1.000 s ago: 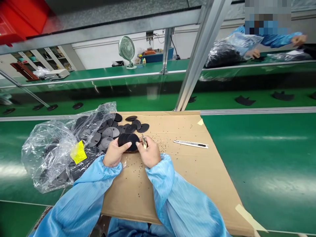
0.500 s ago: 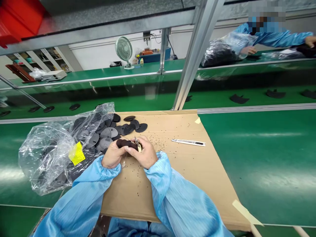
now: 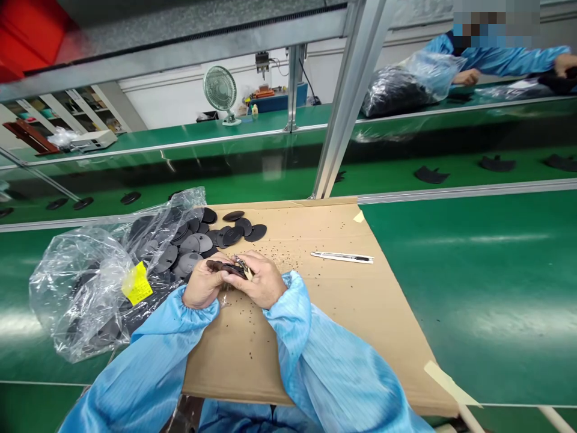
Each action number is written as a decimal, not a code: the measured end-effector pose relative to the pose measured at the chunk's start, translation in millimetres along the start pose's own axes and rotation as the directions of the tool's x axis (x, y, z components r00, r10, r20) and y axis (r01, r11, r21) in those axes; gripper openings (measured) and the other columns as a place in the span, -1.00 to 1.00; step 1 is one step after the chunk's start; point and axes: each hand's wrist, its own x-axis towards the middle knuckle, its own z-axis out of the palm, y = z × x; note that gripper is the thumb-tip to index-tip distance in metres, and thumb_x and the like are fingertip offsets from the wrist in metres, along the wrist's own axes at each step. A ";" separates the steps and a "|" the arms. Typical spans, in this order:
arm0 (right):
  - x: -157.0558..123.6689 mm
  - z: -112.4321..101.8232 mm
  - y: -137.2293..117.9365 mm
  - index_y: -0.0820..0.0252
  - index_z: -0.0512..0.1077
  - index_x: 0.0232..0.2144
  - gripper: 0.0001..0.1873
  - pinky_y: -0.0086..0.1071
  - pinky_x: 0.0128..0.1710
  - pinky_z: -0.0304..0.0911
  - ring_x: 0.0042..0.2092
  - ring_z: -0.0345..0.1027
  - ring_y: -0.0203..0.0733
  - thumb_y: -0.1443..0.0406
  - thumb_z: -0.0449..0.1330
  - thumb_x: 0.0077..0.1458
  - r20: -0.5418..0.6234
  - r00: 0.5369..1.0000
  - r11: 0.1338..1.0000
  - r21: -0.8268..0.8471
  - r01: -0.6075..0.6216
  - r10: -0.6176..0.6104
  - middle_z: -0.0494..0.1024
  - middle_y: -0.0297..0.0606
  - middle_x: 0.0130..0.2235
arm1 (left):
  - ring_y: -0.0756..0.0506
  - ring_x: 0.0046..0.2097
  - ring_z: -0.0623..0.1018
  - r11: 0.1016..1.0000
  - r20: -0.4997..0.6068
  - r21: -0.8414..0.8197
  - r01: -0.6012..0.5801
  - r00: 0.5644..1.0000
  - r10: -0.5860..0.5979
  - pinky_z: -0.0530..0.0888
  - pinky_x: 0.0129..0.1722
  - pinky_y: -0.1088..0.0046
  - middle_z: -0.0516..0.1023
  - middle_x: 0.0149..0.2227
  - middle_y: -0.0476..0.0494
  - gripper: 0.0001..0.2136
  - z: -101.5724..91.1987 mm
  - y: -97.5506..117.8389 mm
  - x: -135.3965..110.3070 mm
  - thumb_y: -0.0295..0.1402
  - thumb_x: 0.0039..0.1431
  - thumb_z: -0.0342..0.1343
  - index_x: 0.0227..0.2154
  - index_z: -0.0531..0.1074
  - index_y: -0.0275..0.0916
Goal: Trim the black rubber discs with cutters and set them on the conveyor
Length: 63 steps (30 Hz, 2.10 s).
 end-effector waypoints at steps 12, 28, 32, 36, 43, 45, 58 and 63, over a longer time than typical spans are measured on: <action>-3.8 9.2 -7.8 0.20 0.41 -0.17 -0.63 -0.31 -0.19 0.30 -0.20 0.37 -0.16 0.15 0.27 -0.02 -0.131 0.988 0.983 0.171 -0.061 0.084 0.47 -0.18 -0.21 | -0.03 -0.29 0.48 0.909 -0.029 -0.324 0.262 0.958 -0.286 0.42 -0.21 0.41 0.48 -0.34 -0.06 -0.71 14.1 9.3 -1.1 -0.38 -0.11 0.31 -0.29 0.42 -0.23; -8.3 8.5 -4.1 0.15 0.41 -0.26 -0.86 -0.30 -0.18 0.32 -0.19 0.40 -0.18 0.36 0.08 0.12 -0.121 0.986 0.984 -0.147 0.098 -0.117 0.52 -0.18 -0.24 | 0.07 -0.52 0.36 0.672 0.131 -0.474 0.569 0.800 -0.586 0.31 -0.61 0.61 0.40 -0.48 -0.04 -0.68 10.3 6.8 -3.1 -0.22 -0.09 0.30 -0.30 0.44 -0.29; -10.4 9.4 -1.4 0.13 0.41 -0.27 -0.85 -0.28 -0.21 0.32 -0.21 0.39 -0.16 0.37 0.06 0.13 -0.099 0.990 0.980 -0.184 0.081 -0.100 0.52 -0.18 -0.26 | 0.10 -0.54 0.31 0.700 0.126 -0.417 0.580 0.799 -0.587 0.25 -0.64 0.63 0.36 -0.49 -0.02 -0.62 9.9 8.8 -3.5 -0.19 -0.17 0.34 -0.32 0.42 -0.28; -11.0 12.9 -2.9 0.14 0.42 -0.28 -0.85 -0.27 -0.19 0.31 -0.21 0.38 -0.16 0.36 0.06 0.13 -0.149 0.986 0.989 -0.138 0.054 -0.074 0.51 -0.18 -0.27 | 0.10 -0.55 0.30 0.744 0.094 -0.367 0.558 0.818 -0.567 0.24 -0.65 0.62 0.32 -0.50 0.00 -0.62 14.3 11.9 -3.0 -0.16 -0.16 0.33 -0.34 0.38 -0.27; -6.0 17.8 1.5 0.20 0.45 -0.32 -0.78 -0.37 -0.34 0.27 -0.38 0.34 -0.26 0.18 0.19 0.03 -0.149 0.921 0.890 0.352 -0.291 0.360 0.50 -0.28 -0.39 | 0.00 -0.30 0.45 0.993 -0.183 -0.119 0.003 0.983 -0.025 0.42 -0.29 0.45 0.37 -0.32 -0.02 -0.56 16.4 8.3 2.3 -0.37 -0.28 0.39 -0.37 0.25 -0.21; -3.4 17.0 7.0 0.22 0.44 -0.39 -0.75 -0.43 -0.48 0.20 -0.49 0.27 -0.32 0.15 0.24 -0.07 -0.080 0.863 0.779 0.477 -0.406 0.499 0.43 -0.35 -0.50 | -0.03 -0.29 0.45 0.976 -0.203 0.129 -0.173 0.959 0.197 0.42 -0.26 0.41 0.38 -0.32 -0.03 -0.58 12.3 7.7 2.0 -0.46 -0.31 0.39 -0.43 0.22 -0.22; 0.1 18.5 8.2 0.24 0.39 -0.40 -0.74 -0.48 -0.65 0.12 -0.67 0.11 -0.41 0.28 0.25 -0.24 0.236 0.682 0.276 0.787 -0.552 0.693 0.32 -0.45 -0.70 | -0.13 -0.21 0.49 0.694 -0.054 0.624 -0.359 0.866 0.496 0.41 -0.17 0.26 0.43 -0.32 -0.11 -0.74 9.9 8.5 -5.3 -0.54 -0.17 0.23 -0.48 0.24 -0.19; 0.6 21.1 12.5 0.24 0.38 -0.47 -0.78 -0.49 -0.68 0.10 -0.68 0.06 -0.43 0.27 0.23 -0.27 0.173 0.677 0.331 0.769 -0.547 0.715 0.26 -0.48 -0.73 | -0.13 -0.21 0.48 0.631 0.014 0.663 -0.403 0.850 0.527 0.42 -0.20 0.28 0.43 -0.31 -0.11 -0.73 11.5 8.5 -8.3 -0.59 -0.18 0.20 -0.46 0.25 -0.18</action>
